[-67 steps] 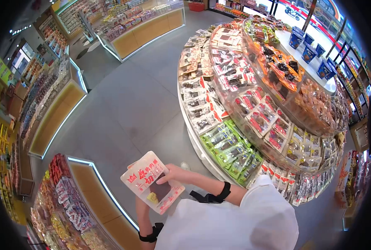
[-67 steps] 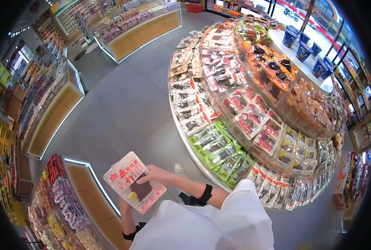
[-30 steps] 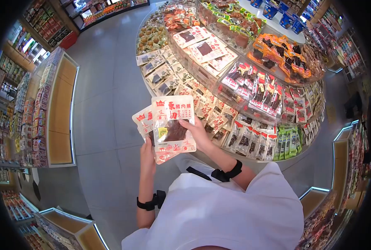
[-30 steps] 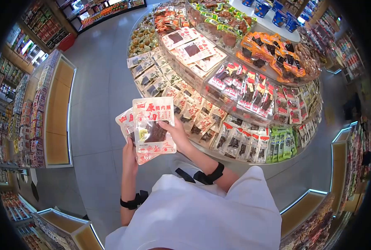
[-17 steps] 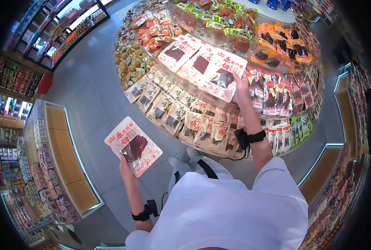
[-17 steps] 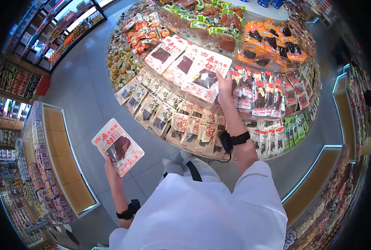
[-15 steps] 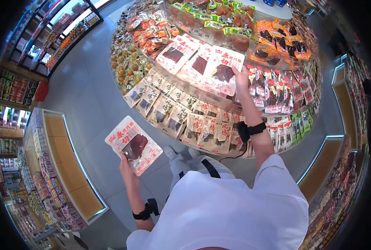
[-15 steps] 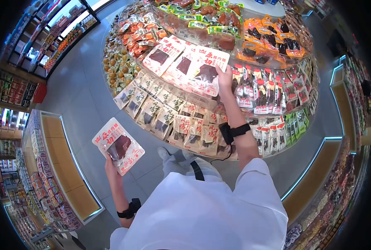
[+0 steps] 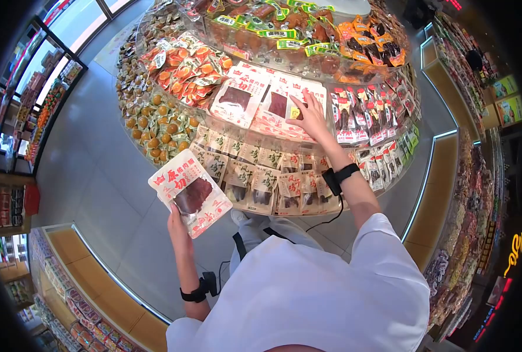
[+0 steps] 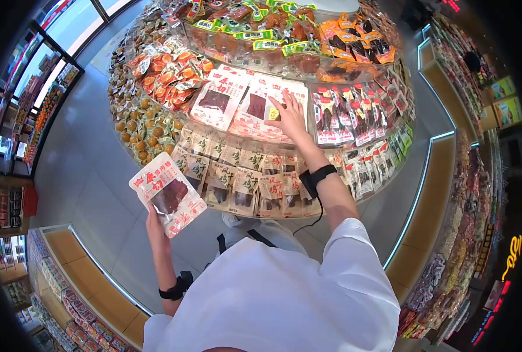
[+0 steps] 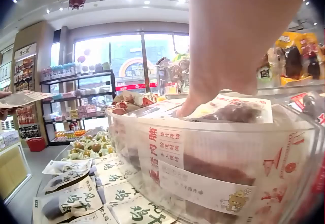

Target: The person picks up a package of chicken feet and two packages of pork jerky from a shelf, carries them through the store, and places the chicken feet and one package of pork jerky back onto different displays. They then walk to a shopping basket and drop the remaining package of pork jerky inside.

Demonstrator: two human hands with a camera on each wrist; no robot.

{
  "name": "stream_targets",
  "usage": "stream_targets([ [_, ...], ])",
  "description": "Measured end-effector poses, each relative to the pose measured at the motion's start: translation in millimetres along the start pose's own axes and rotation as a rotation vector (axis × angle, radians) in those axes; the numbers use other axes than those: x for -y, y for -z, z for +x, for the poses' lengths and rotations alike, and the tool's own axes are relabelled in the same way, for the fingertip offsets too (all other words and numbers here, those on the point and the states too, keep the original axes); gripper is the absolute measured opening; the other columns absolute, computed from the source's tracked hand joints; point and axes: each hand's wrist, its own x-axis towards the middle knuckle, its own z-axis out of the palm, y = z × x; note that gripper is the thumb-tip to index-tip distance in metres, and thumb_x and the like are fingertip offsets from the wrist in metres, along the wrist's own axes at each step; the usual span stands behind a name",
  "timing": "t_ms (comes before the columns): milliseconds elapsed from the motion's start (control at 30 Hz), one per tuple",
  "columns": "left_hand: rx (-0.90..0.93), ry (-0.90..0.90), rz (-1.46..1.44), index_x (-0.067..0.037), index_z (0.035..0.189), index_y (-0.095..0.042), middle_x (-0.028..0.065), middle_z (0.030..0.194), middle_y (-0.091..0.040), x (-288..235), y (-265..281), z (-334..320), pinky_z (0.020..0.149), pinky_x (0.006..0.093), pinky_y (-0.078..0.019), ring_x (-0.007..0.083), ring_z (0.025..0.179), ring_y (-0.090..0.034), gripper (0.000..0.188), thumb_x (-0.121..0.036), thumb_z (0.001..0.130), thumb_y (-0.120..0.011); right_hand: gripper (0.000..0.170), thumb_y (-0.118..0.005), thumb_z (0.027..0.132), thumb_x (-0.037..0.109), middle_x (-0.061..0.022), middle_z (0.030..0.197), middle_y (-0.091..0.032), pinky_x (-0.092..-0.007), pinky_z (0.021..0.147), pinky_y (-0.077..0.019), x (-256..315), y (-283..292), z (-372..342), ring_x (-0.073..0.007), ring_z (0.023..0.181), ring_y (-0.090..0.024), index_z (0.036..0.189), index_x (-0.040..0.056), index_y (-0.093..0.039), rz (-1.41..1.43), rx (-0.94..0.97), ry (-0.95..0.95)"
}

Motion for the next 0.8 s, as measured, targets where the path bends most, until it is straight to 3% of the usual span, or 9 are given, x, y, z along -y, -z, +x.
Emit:
stream_targets([
  [233,0.100,0.061,0.058,0.004,0.109,-0.051,0.0099,0.103,-0.058,-12.2,-27.3,27.1,0.078,0.0281,-0.0455,0.0139,0.090,-0.057,0.048,-0.040,0.093,-0.040,0.076,-0.068,0.069,0.045,-0.0114,0.140,-0.028,-0.0433,0.105,-0.0220,-11.8,11.9,-13.6,-0.0298,0.130,-0.024,0.133,0.0223,-0.036,0.023,0.136,0.011],
  [400,0.163,0.063,0.072,0.005,0.110,-0.050,0.0102,0.103,-0.058,-12.0,-52.0,25.0,0.080,0.0289,-0.0449,0.0141,0.091,-0.057,0.048,-0.039,0.093,-0.040,0.086,-0.071,0.062,0.049,-0.0126,0.137,-0.032,-0.0467,0.105,-0.0214,-0.9,2.9,18.1,-0.0307,0.128,-0.028,0.132,0.0130,-0.036,0.152,-0.063,0.131],
  [633,0.117,0.086,0.148,0.005,0.110,-0.050,0.0103,0.104,-0.058,-7.1,-58.1,17.9,0.080,0.0290,-0.0443,0.0146,0.091,-0.056,0.048,-0.039,0.093,-0.041,0.094,-0.072,0.056,0.054,-0.0132,0.135,-0.035,-0.0516,0.104,-0.0197,12.1,-20.5,50.8,-0.0281,0.126,-0.031,0.133,0.0142,-0.034,0.033,-0.052,0.139],
  [733,0.111,0.075,0.164,0.006,0.111,-0.050,0.0101,0.104,-0.057,-5.6,-63.3,14.0,0.080,0.0288,-0.0442,0.0144,0.091,-0.056,0.050,-0.040,0.093,-0.041,0.093,-0.070,0.057,0.057,-0.0116,0.134,-0.036,-0.0470,0.105,-0.0200,27.9,-15.6,35.9,-0.0269,0.125,-0.034,0.133,0.0173,-0.033,-0.037,0.046,0.181],
  [800,0.132,0.069,0.173,0.006,0.110,-0.050,0.0099,0.104,-0.057,-6.5,-71.3,12.1,0.080,0.0284,-0.0439,0.0141,0.091,-0.056,0.050,-0.040,0.093,-0.040,0.092,-0.069,0.058,0.056,-0.0113,0.132,-0.038,-0.0472,0.105,-0.0205,26.7,-15.7,34.8,-0.0261,0.123,-0.036,0.133,0.0175,-0.034,-0.006,0.015,0.209],
])
